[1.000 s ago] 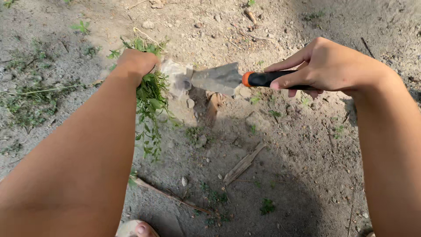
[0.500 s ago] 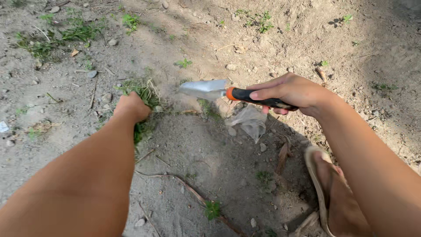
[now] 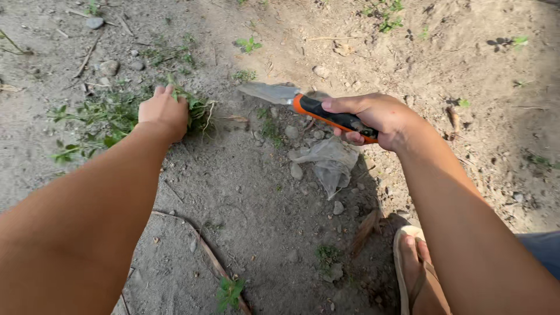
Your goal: The person pulls weeds from the soil by hand and with a small metal trowel.
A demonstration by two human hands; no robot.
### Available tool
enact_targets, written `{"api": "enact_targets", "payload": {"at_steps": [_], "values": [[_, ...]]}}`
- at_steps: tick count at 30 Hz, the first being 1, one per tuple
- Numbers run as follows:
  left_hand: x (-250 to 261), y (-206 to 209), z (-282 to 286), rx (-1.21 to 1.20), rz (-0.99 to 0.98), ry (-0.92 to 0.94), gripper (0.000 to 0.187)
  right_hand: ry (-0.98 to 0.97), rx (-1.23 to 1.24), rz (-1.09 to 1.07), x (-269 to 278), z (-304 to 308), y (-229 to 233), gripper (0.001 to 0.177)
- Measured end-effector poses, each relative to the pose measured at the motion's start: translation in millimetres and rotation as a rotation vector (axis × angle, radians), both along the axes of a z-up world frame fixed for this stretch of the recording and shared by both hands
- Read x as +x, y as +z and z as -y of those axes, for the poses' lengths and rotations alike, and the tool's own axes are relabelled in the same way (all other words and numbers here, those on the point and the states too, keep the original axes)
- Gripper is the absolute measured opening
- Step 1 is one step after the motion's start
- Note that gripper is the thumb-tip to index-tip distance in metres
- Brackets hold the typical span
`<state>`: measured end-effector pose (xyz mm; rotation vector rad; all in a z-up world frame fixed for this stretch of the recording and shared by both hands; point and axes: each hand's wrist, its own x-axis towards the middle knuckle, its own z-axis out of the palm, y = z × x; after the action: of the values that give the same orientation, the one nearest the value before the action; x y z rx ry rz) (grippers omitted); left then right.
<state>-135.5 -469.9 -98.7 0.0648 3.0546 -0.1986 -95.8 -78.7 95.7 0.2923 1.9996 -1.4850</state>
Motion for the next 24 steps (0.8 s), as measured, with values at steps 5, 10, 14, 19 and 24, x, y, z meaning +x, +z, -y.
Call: {"api": "enact_targets", "payload": {"at_steps": [5,10,14,19,24], "values": [[-18.4,43.9,-2.8,0.163,0.29,0.264,0.058,0.098,0.129,-0.069,-49.7,0.3,3.3,0.048],[-55.1,110.4,-19.1,0.494,0.085,0.579,0.075,0.169,0.116,-0.11,-108.0,-20.8,51.0,0.043],[-87.1,156.6,-38.8,0.568,-0.148,0.687,0.076,0.21,0.147,-0.122,-152.5,-54.0,90.5,0.036],[-113.4,172.6,-72.1,0.625,-0.176,0.795,0.064,0.212,0.228,-0.15,-188.2,-78.0,96.9,0.036],[-143.8,132.1,-89.0,0.768,-0.096,0.85,0.067,0.211,0.377,-0.053,-195.8,-54.9,57.0,0.033]]}}
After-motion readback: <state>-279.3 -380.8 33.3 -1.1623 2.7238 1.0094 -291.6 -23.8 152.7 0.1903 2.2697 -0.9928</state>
